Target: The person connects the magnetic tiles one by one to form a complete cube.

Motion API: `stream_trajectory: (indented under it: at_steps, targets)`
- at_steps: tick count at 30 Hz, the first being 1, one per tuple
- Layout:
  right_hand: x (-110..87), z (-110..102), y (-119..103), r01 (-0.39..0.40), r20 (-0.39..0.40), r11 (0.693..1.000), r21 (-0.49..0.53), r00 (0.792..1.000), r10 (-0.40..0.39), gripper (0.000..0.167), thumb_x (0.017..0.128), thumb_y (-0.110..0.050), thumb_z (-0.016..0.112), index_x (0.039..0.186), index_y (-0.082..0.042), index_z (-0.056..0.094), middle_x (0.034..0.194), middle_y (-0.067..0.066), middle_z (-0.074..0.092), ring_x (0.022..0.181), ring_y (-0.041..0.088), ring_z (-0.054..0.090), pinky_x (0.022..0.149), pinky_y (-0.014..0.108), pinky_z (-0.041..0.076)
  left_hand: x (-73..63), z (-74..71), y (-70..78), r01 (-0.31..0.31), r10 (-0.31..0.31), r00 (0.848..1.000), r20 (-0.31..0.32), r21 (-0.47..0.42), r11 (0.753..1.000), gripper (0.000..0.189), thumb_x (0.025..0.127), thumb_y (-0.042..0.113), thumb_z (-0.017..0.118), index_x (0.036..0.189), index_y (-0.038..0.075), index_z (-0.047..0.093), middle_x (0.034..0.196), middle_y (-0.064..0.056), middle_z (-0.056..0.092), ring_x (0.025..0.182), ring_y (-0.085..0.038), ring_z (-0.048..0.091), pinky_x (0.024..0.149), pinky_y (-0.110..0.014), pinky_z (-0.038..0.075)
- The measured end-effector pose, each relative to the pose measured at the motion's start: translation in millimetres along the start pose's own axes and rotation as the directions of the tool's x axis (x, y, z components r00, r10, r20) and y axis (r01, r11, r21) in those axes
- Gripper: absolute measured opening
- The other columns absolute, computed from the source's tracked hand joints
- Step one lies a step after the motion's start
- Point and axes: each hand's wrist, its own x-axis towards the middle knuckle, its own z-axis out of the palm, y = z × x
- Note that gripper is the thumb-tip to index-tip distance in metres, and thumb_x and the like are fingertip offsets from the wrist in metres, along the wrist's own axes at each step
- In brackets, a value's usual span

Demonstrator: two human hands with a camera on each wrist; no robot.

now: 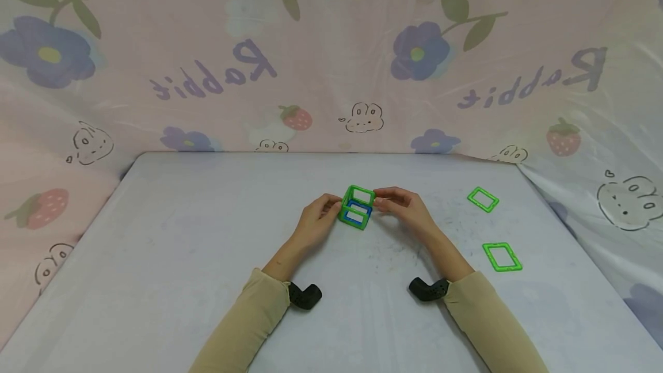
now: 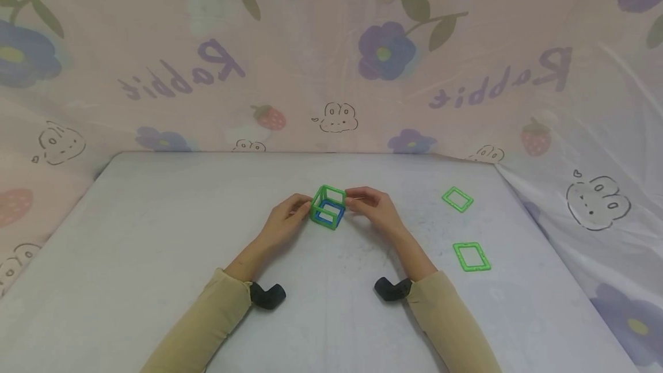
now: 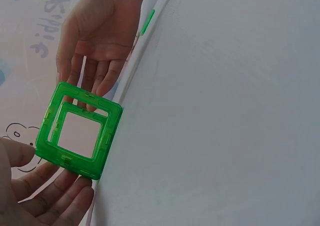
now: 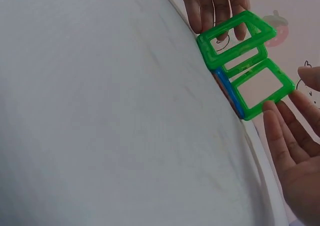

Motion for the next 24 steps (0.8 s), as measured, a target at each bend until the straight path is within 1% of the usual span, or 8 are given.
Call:
stream_trajectory:
  at_steps: [4,6,9,14,20,24]
  targets:
    - [0.2,0.1,0.5,0.0,0.001,1.0,-0.003,1.0,0.0,0.04,0.093,-0.016,0.064,0.128,0.002,0.058,0.127,0.022,0.059,0.102,0.018,0.066,0.091,0.038,0.051,0.2,0.4,0.7,0.023,-0.023,1.0,0.004,-0.006,1.0,0.027,0.099,0.017,0.051,0.118,0.002,0.061,0.105,-0.013,0.066,0.096,-0.023,0.061,0.087,-0.035,0.049]
    - [0.3,0.2,0.4,-0.001,0.002,1.0,-0.011,1.0,0.001,0.04,0.093,-0.017,0.064,0.128,0.0,0.057,0.128,0.021,0.058,0.104,0.019,0.065,0.091,0.039,0.051,0.2,0.7,0.7,0.037,-0.037,0.999,0.004,-0.004,0.999,0.028,0.099,0.018,0.052,0.12,0.003,0.06,0.104,-0.012,0.065,0.095,-0.022,0.061,0.085,-0.033,0.049]
    - [0.6,-0.1,0.4,-0.001,0.005,0.999,-0.032,1.0,0.001,0.04,0.093,-0.019,0.064,0.128,-0.002,0.058,0.129,0.019,0.059,0.104,0.016,0.065,0.09,0.035,0.052,0.5,1.1,0.5,0.054,-0.053,0.999,0.007,-0.01,0.999,0.031,0.098,0.021,0.054,0.124,0.004,0.058,0.104,-0.012,0.066,0.094,-0.021,0.061,0.084,-0.033,0.049]
    - [1.5,0.1,0.1,-0.013,0.007,0.998,-0.061,1.0,0.014,0.043,0.091,-0.025,0.067,0.129,-0.007,0.059,0.131,0.014,0.059,0.104,0.007,0.064,0.09,0.029,0.051,0.8,1.7,0.4,0.049,-0.049,0.999,0.023,-0.019,0.999,0.036,0.098,0.023,0.055,0.129,0.004,0.053,0.104,-0.012,0.066,0.092,-0.022,0.063,0.084,-0.036,0.05]
    - [1.8,2.1,-2.2,-0.024,0.013,0.996,-0.084,1.0,0.025,0.046,0.09,-0.026,0.068,0.132,-0.011,0.057,0.134,0.01,0.058,0.108,0.006,0.062,0.095,0.029,0.045,0.9,1.9,1.4,0.056,-0.055,0.998,0.044,-0.03,0.998,0.044,0.097,0.023,0.057,0.135,0.003,0.047,0.102,-0.013,0.067,0.092,-0.024,0.065,0.085,-0.038,0.051]
    - [2.0,2.8,-2.6,-0.021,0.024,0.997,-0.074,0.999,0.023,0.047,0.09,-0.025,0.069,0.133,-0.011,0.056,0.134,0.011,0.057,0.108,0.007,0.062,0.095,0.027,0.045,1.0,2.0,0.8,0.057,-0.055,0.997,0.048,-0.041,0.998,0.048,0.096,0.022,0.058,0.137,0.002,0.044,0.102,-0.013,0.067,0.093,-0.024,0.064,0.085,-0.039,0.051]
